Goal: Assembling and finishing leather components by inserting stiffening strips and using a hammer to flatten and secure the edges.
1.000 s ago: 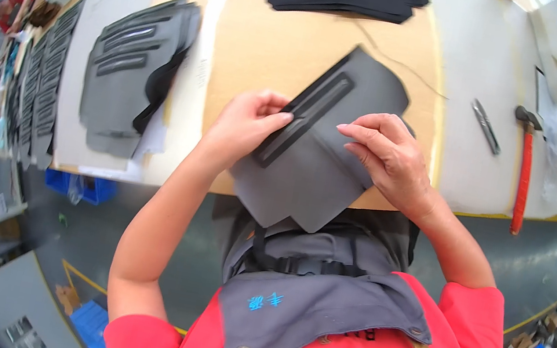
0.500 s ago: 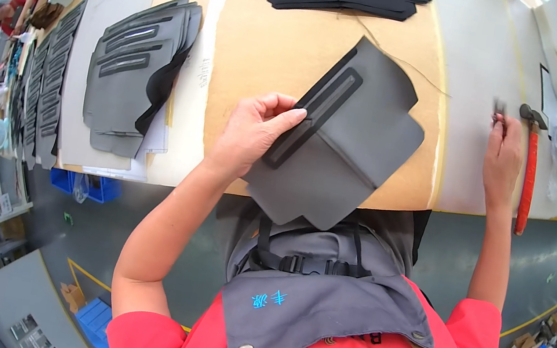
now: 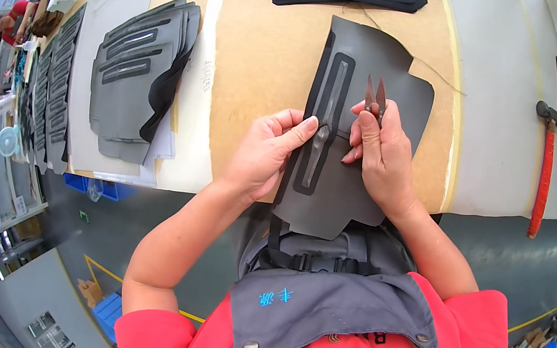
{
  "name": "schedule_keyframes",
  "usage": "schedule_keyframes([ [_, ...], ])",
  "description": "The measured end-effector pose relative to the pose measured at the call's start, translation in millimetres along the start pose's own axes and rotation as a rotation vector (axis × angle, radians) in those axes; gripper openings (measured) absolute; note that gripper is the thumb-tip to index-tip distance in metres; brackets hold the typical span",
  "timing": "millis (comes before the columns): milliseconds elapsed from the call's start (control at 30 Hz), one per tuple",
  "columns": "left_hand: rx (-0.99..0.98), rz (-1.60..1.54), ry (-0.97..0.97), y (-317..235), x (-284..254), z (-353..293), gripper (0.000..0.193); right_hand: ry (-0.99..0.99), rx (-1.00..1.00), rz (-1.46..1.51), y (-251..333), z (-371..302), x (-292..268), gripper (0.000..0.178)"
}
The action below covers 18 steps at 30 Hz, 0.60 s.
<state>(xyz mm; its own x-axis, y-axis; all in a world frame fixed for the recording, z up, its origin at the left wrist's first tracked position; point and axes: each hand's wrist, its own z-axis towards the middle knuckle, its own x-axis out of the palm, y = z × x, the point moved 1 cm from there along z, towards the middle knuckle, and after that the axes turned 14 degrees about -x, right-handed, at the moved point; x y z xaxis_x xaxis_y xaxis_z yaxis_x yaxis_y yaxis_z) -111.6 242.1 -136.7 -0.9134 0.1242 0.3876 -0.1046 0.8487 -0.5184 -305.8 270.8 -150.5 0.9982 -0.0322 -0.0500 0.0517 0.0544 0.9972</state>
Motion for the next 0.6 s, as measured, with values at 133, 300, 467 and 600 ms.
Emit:
schedule_keyframes([
  [133, -0.115, -0.159, 0.165, -0.2, -19.6, 0.5, 0.018, 0.003, -0.063, -0.039, 2.2, 0.1, 3.2, 0.022],
  [300, -0.173, -0.145, 0.135, -3.5, -9.6, -6.8, 0.02, 0.047, 0.007, 0.015, 0.0, -3.7, -3.1, 0.02],
  [467, -0.126, -0.007, -0.016, -2.3, -3.5, -11.1, 0.024, 0.184, -0.283, -0.29, 21.2, -4.3, -25.6, 0.027],
  [600, -0.11, -0.011, -0.01, -1.5, -2.8, -11.3, 0.023, 0.197, -0.504, -0.615, 24.6, -4.5, -34.6, 0.032],
])
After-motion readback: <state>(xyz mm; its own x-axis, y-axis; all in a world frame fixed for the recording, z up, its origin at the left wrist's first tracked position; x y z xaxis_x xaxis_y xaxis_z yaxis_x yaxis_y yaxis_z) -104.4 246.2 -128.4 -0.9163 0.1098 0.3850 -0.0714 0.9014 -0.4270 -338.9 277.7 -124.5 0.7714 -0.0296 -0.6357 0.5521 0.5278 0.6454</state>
